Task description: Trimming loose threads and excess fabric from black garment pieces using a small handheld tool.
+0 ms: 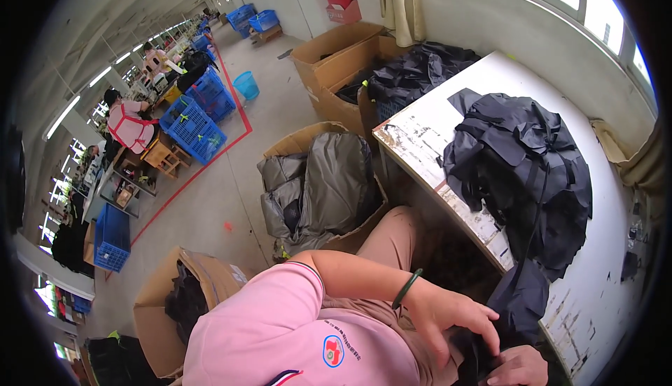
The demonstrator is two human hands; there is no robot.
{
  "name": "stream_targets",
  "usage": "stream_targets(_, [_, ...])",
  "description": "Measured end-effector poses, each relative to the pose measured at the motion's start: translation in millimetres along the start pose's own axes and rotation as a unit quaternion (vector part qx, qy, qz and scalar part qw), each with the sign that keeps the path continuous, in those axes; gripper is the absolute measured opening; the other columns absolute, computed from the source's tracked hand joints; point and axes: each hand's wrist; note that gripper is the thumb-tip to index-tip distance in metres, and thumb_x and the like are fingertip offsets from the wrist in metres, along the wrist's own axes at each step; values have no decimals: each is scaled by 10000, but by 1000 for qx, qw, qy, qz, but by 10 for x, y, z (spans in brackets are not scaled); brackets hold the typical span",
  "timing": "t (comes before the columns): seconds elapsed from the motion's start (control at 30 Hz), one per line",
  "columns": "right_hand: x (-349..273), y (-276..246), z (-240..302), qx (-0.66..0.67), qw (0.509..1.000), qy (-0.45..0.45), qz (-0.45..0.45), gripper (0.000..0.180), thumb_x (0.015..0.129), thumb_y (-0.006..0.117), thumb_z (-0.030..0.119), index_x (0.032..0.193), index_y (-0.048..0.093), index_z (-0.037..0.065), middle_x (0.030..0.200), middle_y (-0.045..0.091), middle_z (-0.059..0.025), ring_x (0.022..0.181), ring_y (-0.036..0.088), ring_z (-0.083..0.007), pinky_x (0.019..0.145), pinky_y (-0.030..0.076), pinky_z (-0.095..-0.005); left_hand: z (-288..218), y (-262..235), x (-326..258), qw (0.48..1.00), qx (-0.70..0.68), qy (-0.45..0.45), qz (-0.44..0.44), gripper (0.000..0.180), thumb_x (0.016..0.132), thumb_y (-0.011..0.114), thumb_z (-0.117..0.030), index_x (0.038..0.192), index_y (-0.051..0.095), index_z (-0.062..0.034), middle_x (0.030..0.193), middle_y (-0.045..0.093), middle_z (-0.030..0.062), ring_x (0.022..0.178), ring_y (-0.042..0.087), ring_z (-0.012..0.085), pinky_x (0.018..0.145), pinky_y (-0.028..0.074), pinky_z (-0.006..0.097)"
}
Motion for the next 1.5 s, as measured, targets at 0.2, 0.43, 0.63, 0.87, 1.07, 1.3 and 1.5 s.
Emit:
stream_targets(0.2, [-24,-79,283,166,984,-13,-65,210,916,562,204,863,516,6,673,494,-61,452,408,-150,427,334,-322,141,58,-36,990,-112,-59,-57,439,773,745,-153,1138,551,-5,848,621,62,746,597,128,669,478,274])
stream_targets(0.43, [318,408,-292,-74,750,233,-615,83,937,605,152,921,598,71,860,562,31,727,495,-33,649,400,-205,52,-3,-145,895,-341,-243,-153,206,880,628,-55,1072,596,10,793,619,46,670,595,96,606,504,240])
stream_targets(0.63, [480,399,-408,122,775,168,-597,132,930,616,172,946,652,46,895,659,-13,792,603,-72,717,485,-217,427,-206,-287,899,-189,-223,-328,150,883,655,-71,1026,650,-22,895,628,-34,778,560,22,687,448,175])
stream_targets(0.87, [542,599,-327,94,808,165,-557,120,938,594,128,982,638,25,888,668,-27,782,618,-78,716,498,-221,700,-308,-161,843,404,-79,-347,229,754,752,-53,960,655,-57,1063,586,34,967,540,120,795,449,277])
stream_targets(1.07, [958,1037,-352,-200,949,159,-187,223,851,684,99,1043,609,15,865,672,-107,742,652,-175,687,491,-272,804,-458,-24,918,-323,-69,-219,177,891,578,-214,959,578,-51,1164,537,183,1029,540,233,960,414,345])
stream_targets(1.3, [735,669,-324,-41,867,323,-377,394,870,627,17,1233,495,-65,931,612,-106,671,675,-150,543,544,-236,954,-156,-174,798,-584,-100,-112,151,904,573,-186,867,540,-43,682,510,46,634,552,178,714,460,312])
stream_targets(1.5, [499,769,-557,-34,835,378,-399,419,790,740,86,1166,569,19,799,495,29,596,508,-35,524,419,-179,566,-78,-133,940,-5,-263,-216,249,923,567,-218,1089,548,-32,989,589,92,922,586,200,891,451,366])
Point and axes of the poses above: each hand's wrist, its own x-axis towards the middle knuckle, its own y-axis out of the palm, z = x × y
